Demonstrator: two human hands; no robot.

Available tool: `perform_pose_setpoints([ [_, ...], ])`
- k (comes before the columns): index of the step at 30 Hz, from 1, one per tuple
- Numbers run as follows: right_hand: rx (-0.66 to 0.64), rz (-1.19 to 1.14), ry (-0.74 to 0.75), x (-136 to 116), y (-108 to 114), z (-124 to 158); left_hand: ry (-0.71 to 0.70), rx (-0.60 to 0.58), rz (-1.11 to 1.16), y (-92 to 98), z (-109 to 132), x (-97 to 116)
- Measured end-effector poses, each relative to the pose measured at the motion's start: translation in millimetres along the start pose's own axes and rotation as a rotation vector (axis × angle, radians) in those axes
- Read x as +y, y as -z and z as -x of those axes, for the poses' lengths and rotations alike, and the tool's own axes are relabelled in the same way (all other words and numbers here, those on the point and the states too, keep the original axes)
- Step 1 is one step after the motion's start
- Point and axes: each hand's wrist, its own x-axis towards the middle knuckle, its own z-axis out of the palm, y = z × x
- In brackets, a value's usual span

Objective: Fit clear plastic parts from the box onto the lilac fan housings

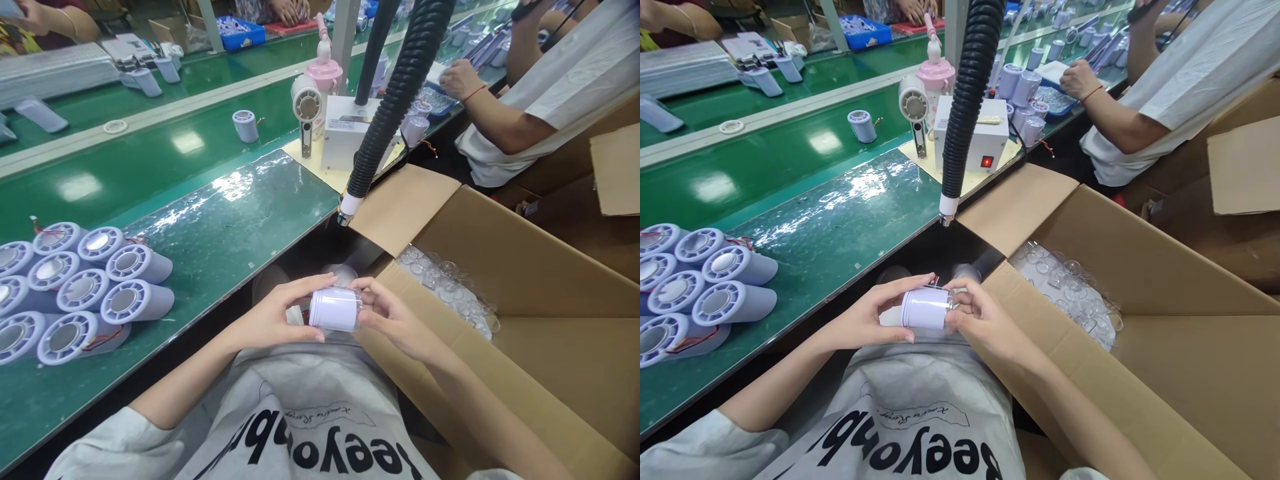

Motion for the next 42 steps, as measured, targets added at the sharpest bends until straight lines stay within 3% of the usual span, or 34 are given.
perform_pose_setpoints([
  [5, -0.003, -0.068, -0.078, 3, -2, -2, -0.024, 0.009, 0.006, -0.2, -1, 0],
  [12, 0.057, -0.309, -0.132, 21, -1, -17, 0.128, 0.026, 0.313, 0.0, -13, -16],
  [18, 0.197, -0.549, -0.117, 42, 19, -62, 0.203, 0.216, 0.464, 6.1, -67, -43],
  [24, 0.246, -0.657, -0.111, 45, 36, -100, 0.186, 0.234, 0.375, 19.9, -110, -43],
  [33, 0.200, -0.708, -0.144, 49, 38, -111, 0.227, 0.269, 0.319, 27.9, -107, -44],
  [39, 0.184, -0.620, -0.148, 49, 34, -110, 0.230, 0.289, 0.304, 27.8, -102, -40],
  [42, 0.239, -0.548, -0.100, 47, 34, -104, 0.214, 0.328, 0.296, 28.7, -94, -37],
])
